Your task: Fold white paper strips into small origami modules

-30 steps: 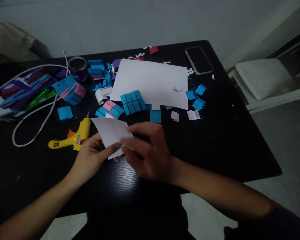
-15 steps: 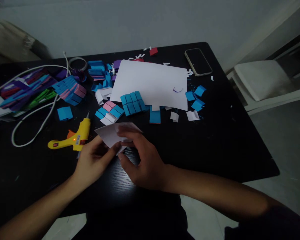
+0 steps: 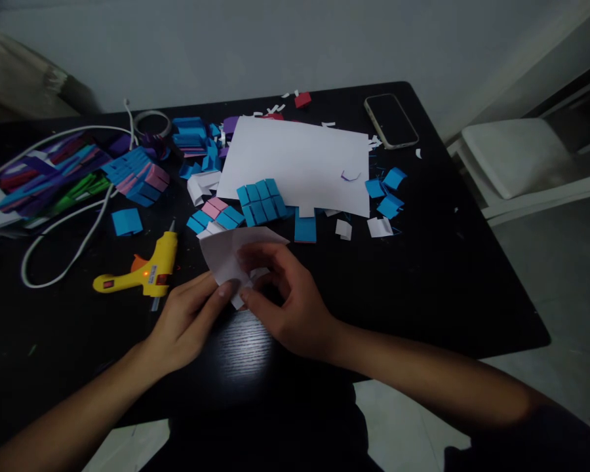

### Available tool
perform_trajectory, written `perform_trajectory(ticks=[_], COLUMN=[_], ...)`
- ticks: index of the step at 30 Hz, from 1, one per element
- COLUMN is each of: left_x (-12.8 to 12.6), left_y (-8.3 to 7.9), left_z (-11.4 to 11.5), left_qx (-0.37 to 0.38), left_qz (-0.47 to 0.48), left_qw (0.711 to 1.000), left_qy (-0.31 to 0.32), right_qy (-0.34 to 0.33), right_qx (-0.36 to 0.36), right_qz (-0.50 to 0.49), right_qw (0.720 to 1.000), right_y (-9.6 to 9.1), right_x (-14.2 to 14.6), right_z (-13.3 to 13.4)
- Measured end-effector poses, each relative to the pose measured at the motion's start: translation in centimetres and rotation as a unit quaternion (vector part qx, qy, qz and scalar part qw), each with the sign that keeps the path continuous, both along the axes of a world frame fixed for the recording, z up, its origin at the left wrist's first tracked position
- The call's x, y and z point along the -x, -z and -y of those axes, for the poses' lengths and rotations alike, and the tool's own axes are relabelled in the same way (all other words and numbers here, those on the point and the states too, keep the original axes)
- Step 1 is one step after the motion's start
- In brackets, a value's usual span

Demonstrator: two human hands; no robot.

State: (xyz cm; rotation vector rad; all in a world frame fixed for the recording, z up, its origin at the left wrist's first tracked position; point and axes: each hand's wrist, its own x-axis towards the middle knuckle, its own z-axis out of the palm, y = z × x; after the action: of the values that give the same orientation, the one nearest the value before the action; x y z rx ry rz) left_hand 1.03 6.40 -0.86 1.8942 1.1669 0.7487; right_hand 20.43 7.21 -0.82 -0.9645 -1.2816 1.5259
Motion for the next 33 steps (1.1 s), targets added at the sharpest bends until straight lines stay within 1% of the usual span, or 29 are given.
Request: perform_trajectory(ticks=[3,6,12,15,19,23,26,33], left_x=[-0.01,0.01,0.02,0.04,0.16,0.28,0.34,0.31], left_y=[-0.05,0.07,0.44,0.54,0.47,0.4,0.43,0.08], left_z=[-0.04,0.01,0.07,0.18,0.5,0.71,0.74,0.56], left_qx=[-0.003,0.001,-0.004,-0.01,-0.017,-0.005,-0.004,-0.045], left_qz=[-0.006,-0.003,0.012,0.031,0.07,0.102,0.108,0.094], left_qw=[1.0,1.0,0.999,0.998,0.997,0.994,0.993,0.993], left_qy=[-0.003,-0.01,-0.039,-0.046,-0.034,-0.039,-0.043,-0.061], right_qy=[0.001,0.005,0.023,0.023,0.032,0.024,0.016,0.005], right_qx=[0.009,0.0,-0.003,-0.002,0.006,0.013,0.014,0.015], right_qz=[-0.005,-0.007,0.033,0.054,0.08,0.069,0.061,0.049], right_qw=[1.0,1.0,0.999,0.998,0.996,0.997,0.998,0.999], right_y=[-0.09,-0.03,0.5,0.64,0.4,0.02,-0.12,-0.27], right_x=[-0.02,-0.05,-0.05,-0.09,-0.27,-0.38,-0.39,-0.48], right_z=[-0.13,-0.24,-0.09,-0.03,-0.17,-0.32,-0.33,-0.28])
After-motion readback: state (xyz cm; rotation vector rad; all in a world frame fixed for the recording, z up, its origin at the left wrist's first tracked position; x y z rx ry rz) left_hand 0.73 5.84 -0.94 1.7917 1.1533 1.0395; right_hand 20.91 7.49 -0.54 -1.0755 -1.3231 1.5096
